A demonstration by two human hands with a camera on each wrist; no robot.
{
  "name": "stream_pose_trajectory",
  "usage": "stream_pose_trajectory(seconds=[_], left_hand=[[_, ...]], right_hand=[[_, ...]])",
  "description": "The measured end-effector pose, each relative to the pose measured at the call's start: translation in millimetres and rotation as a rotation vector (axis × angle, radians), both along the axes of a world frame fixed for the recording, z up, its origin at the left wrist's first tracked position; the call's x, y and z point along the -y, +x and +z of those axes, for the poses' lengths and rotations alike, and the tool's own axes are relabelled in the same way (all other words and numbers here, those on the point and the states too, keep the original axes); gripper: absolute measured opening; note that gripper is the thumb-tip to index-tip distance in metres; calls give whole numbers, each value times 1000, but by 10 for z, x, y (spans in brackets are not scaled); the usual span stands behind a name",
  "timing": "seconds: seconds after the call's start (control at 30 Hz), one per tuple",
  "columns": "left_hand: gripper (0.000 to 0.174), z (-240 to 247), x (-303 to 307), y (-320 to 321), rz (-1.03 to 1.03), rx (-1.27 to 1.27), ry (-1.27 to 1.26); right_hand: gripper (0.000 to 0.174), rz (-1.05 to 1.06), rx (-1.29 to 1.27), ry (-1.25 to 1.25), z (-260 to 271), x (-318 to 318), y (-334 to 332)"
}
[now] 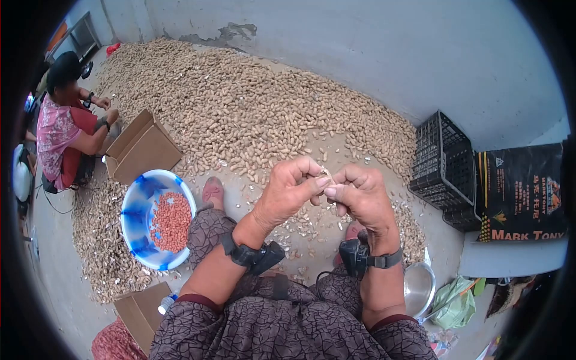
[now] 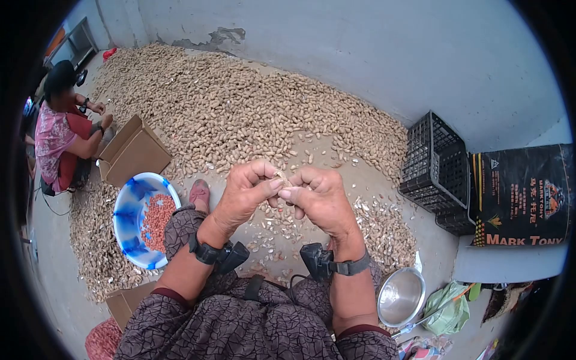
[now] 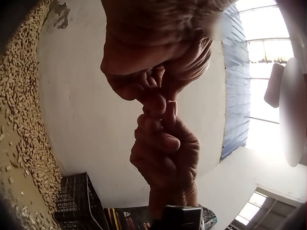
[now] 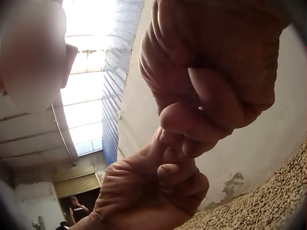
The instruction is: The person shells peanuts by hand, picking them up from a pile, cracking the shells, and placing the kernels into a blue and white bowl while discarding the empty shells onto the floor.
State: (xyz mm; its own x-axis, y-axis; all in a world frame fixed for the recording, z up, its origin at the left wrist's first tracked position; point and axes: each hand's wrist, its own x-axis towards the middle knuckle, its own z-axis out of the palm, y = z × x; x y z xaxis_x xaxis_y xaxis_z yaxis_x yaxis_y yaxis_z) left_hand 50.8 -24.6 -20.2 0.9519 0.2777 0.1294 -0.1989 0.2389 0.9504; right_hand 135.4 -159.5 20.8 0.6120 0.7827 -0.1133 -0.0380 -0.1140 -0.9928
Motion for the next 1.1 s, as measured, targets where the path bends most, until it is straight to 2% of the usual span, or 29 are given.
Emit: stream_pose_trajectory(seconds=[0.23,0.3,0.37,0.43,0.47,0.53,0.57,0.6,0.63,0.7,0.77,0.87,0.93,1.1], left_hand=[[11,-95,55,9,-19,75,-220],[10,-91,48,18,8,55,-167],[10,-94,20,38,33,36,-114],[10,-115,-20,45,188,54,471],[10,-80,-13,34,188,54,470],[9,23,8,6,138,95,777],[9,-11,21,20,136,94,777],[12,-76,39,38,114,89,667],[15,-114,57,46,92,83,557],[15,15,62,23,55,70,541],[16,23,53,29,20,60,527],[14,-71,39,46,11,-34,406],[12,7,32,15,-144,-88,81],[11,-23,36,20,-217,-33,-105]], right_hand=[[8,-23,-25,39,-18,-11,-28],[10,-73,72,-2,-28,-33,-38],[11,-85,27,-35,43,-29,-11],[12,-98,-21,-69,79,-24,14],[12,-119,22,-64,84,-23,21],[13,-140,64,-58,55,-31,37],[13,-107,170,-97,-3,-38,48],[13,-76,274,-136,-43,-38,45],[13,-78,269,-138,-43,-41,36],[11,-125,53,15,-22,-65,33],[8,-125,44,41,-57,-63,48],[8,-136,176,3,-84,-58,33],[8,-116,85,59,-29,-42,21],[8,-105,94,91,37,-14,-11]])
